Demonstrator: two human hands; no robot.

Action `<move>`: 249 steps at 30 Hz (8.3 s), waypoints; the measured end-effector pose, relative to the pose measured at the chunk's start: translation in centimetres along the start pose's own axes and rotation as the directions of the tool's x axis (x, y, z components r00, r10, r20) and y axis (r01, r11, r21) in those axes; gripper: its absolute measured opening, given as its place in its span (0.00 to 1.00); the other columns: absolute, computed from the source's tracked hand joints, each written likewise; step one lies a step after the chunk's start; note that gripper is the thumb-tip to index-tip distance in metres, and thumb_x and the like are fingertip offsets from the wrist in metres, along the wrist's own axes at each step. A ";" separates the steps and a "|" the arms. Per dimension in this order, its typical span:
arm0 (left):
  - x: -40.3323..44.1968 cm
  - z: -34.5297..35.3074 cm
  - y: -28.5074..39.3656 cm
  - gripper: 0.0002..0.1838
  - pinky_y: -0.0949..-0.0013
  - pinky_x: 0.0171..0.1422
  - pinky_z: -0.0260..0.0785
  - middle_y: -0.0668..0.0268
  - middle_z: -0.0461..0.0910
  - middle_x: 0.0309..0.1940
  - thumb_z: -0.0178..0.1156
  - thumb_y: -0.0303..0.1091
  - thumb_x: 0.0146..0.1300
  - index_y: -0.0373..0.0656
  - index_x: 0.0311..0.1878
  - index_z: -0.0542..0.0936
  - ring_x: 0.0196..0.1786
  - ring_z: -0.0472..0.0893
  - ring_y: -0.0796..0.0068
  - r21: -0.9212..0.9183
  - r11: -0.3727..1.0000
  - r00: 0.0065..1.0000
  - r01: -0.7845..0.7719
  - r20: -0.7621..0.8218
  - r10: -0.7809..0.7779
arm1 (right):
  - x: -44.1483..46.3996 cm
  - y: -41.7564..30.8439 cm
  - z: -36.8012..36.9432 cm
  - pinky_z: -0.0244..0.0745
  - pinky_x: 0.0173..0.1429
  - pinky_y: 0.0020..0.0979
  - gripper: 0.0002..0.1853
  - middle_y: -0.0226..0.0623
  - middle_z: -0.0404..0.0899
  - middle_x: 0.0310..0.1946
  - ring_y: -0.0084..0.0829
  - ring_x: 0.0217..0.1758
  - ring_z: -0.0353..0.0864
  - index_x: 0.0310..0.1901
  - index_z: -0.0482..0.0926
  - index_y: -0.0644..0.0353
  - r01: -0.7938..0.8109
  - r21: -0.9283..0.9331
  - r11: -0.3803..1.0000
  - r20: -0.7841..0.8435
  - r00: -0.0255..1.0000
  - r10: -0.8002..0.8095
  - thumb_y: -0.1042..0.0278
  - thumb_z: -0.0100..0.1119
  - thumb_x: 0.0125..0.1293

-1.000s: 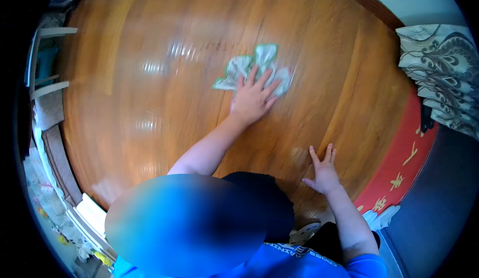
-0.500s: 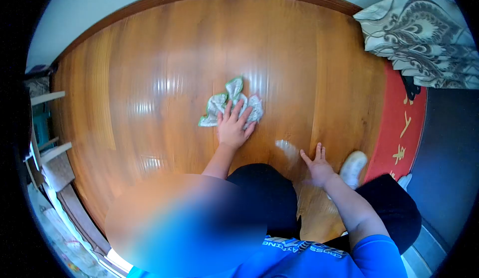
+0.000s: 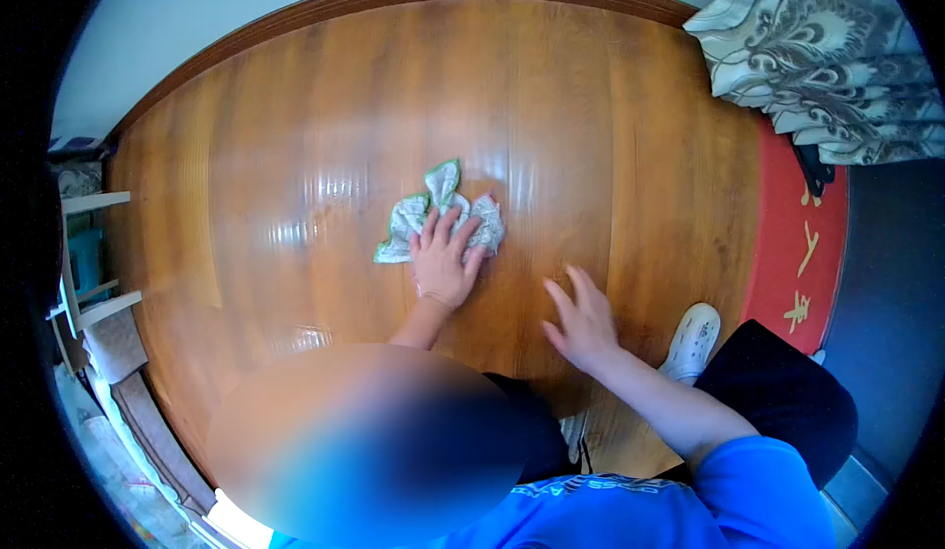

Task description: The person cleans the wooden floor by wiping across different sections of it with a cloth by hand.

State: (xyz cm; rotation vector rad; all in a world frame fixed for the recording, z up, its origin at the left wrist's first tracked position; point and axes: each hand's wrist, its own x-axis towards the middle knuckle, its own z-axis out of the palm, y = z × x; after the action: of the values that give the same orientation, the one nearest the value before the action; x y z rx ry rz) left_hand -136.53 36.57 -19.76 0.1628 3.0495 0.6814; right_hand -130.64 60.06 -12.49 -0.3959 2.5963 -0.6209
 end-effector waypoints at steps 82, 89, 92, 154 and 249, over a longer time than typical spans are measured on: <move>10.5 3.1 4.3 0.31 0.33 0.74 0.37 0.53 0.53 0.73 0.53 0.54 0.62 0.56 0.68 0.67 0.77 0.47 0.48 0.104 0.985 0.985 0.136 0.096 -0.146 | 24.6 14.0 -10.7 0.52 0.73 0.50 0.34 0.42 0.66 0.66 0.49 0.70 0.60 0.65 0.70 0.42 0.186 -0.372 0.910 -0.346 0.881 -0.321 0.51 0.65 0.55; 10.0 3.4 3.7 0.31 0.33 0.74 0.37 0.52 0.52 0.74 0.53 0.54 0.62 0.55 0.68 0.68 0.77 0.48 0.47 0.132 0.985 0.990 0.110 0.072 -0.120 | 21.9 27.2 -14.3 0.64 0.65 0.54 0.35 0.48 0.70 0.60 0.54 0.64 0.66 0.68 0.65 0.52 -0.629 -0.282 0.724 -0.609 0.701 0.372 0.43 0.55 0.62; 10.2 2.9 3.7 0.32 0.34 0.74 0.37 0.52 0.52 0.74 0.53 0.54 0.62 0.54 0.68 0.67 0.76 0.48 0.47 0.146 0.982 0.984 0.123 0.110 -0.140 | 29.2 18.2 -14.9 0.66 0.60 0.56 0.37 0.39 0.70 0.62 0.51 0.66 0.65 0.65 0.68 0.45 -0.665 -0.198 0.720 -0.597 0.665 0.449 0.34 0.56 0.56; 9.7 4.2 4.7 0.28 0.38 0.76 0.38 0.56 0.51 0.75 0.47 0.51 0.70 0.58 0.72 0.63 0.77 0.47 0.51 0.159 0.985 0.990 0.067 0.109 -0.085 | 3.3 13.6 1.1 0.39 0.73 0.66 0.40 0.52 0.55 0.70 0.66 0.71 0.50 0.67 0.63 0.62 -0.567 -0.316 0.761 -0.564 0.757 0.329 0.47 0.61 0.58; -6.2 -5.4 -9.4 0.49 0.31 0.70 0.50 0.45 0.39 0.76 0.50 0.69 0.61 0.55 0.77 0.46 0.77 0.43 0.40 0.517 0.739 0.798 0.431 0.164 -0.580 | 15.9 15.1 -4.8 0.51 0.72 0.60 0.38 0.47 0.62 0.68 0.55 0.69 0.60 0.67 0.66 0.47 -0.182 -0.481 0.858 -0.436 0.898 -0.055 0.40 0.60 0.57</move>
State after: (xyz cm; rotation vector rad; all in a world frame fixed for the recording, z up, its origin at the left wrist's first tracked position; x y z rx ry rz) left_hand -131.50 25.14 -18.93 -0.5127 2.6707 -0.1044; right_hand -149.24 68.90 -21.49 -0.3549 3.1892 0.0434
